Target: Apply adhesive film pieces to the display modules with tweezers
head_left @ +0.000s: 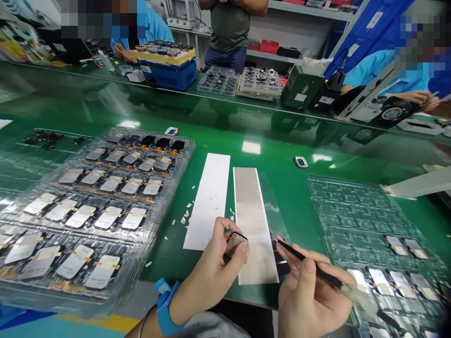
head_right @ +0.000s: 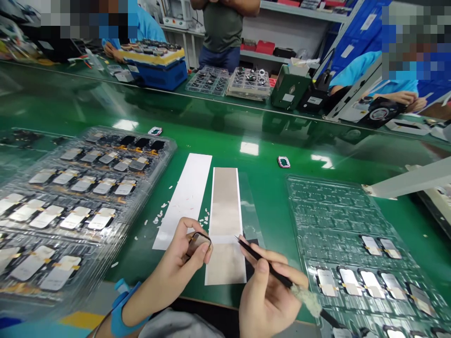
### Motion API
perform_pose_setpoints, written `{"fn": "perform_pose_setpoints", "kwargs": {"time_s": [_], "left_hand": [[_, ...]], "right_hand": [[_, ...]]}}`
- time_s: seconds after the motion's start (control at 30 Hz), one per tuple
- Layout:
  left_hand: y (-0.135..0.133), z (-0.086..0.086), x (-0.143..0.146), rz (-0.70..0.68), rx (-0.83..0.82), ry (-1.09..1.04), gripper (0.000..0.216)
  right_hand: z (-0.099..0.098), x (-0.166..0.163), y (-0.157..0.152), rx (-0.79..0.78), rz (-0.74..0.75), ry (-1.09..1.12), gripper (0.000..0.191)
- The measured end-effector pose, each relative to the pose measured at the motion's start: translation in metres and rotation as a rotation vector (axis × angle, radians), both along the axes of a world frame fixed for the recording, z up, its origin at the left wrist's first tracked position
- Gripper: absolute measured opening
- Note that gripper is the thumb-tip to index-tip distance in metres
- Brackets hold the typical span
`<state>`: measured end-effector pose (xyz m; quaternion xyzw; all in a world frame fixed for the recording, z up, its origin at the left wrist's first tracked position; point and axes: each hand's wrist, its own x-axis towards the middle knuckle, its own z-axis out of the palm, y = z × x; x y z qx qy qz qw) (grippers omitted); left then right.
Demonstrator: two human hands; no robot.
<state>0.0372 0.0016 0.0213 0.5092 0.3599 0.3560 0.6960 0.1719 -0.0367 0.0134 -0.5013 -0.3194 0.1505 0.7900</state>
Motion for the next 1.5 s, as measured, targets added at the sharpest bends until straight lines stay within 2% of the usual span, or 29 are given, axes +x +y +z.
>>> {"fn": "perform_pose_setpoints", "kwargs": {"time_s": [0.3, 0.53, 1.0, 1.23, 1.5], "left_hand": [[-0.004, -0.001, -0.005, -0.024, -0.042, -0.049, 0.017], [-0.005, -0.006, -0.005, -0.014, 0.007, -0.022, 0.024], [-0.006, -0.003, -0.009, -0.047, 0.015, -0.043, 0.024], [-0.003, -0.001, -0.007, -0.002, 0.074, -0.044, 0.026], [-0.007, -0.011, -0.008, 0.006, 0.084, -0.083, 0.019]], "right_hand": [[-0.005, 0.002, -0.001, -0.020, 0.085, 0.007, 0.017], [-0.011, 0.005, -0.001, 0.069, 0.131, -0.103, 0.022], [-0.014, 0.005, -0.002, 0.079, 0.129, -0.091, 0.021], [-0.015, 0.007, -0.004, 0.030, 0.129, -0.105, 0.021], [-0.016, 0.007, -0.003, 0.040, 0.130, -0.088, 0.021]]}}
